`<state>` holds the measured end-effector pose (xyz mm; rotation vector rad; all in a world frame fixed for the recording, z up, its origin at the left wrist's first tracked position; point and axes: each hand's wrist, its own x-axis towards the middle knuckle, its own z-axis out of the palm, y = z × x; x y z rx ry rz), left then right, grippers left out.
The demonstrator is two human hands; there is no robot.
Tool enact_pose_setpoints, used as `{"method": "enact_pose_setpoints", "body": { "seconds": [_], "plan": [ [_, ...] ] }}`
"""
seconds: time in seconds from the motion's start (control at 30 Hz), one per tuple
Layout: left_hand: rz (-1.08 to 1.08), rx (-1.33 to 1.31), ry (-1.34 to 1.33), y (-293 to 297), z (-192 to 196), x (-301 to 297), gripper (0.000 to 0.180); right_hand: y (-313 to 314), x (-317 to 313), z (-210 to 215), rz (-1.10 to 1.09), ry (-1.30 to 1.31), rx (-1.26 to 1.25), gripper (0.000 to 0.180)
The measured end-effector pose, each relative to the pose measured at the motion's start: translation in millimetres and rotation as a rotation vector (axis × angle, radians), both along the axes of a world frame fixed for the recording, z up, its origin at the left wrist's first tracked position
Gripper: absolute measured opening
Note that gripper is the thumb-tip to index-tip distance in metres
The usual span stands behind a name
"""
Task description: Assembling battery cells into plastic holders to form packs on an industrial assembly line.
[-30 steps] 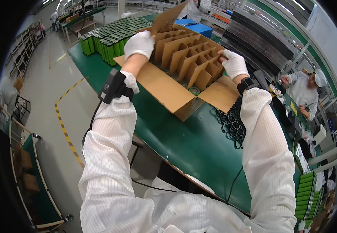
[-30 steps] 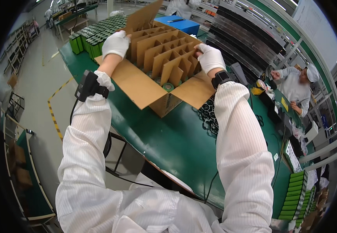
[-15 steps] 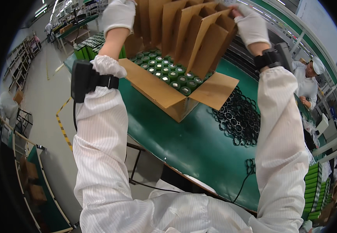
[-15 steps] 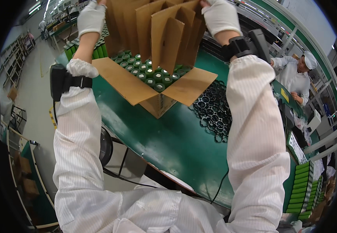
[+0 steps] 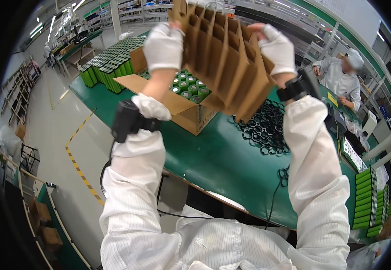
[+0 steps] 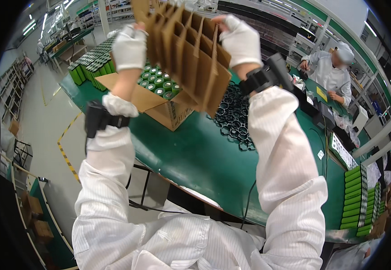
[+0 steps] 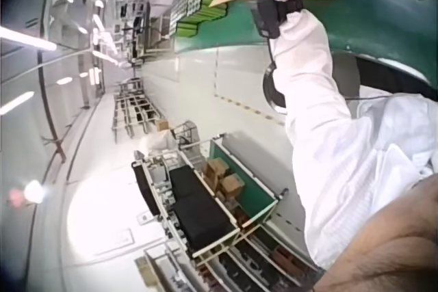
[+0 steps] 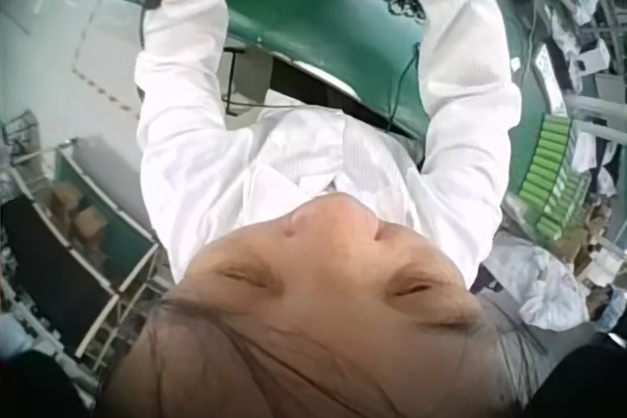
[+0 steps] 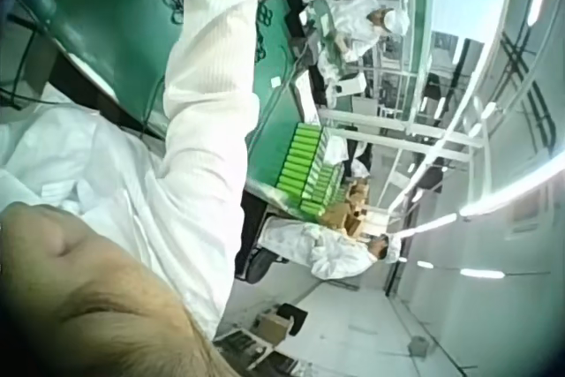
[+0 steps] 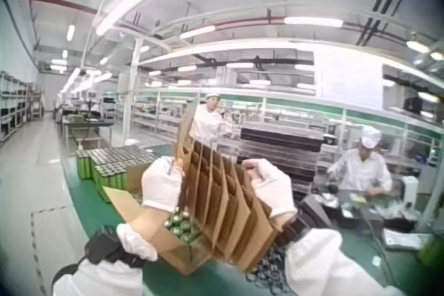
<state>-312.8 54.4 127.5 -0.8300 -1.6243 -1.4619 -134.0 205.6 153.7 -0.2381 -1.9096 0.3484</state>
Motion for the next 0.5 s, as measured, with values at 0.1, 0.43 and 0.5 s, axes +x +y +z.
{"method": "enact_pose_setpoints", "body": {
  "seconds": [0.1, 0.43, 0.5],
  "plan": [
    [-0.102, -0.044, 0.044, 26.3, -29.5, 30.5, 0.017, -4.6, 3.0, -31.2, 0.048, -0.045, -0.351, 0.037],
    [-0.414, -0.259, 0.378, 14.0, -40.2, 134.9, 0.019, -70.7, 84.7, -44.8, 0.885, -0.016, -1.470, 0.048],
    [-0.424, -0.318, 0.445, 12.7, -47.6, 151.3, 0.027, -67.8, 98.4, -56.0, 0.700, 0.092, -1.191, 0.037]
  ]
}}
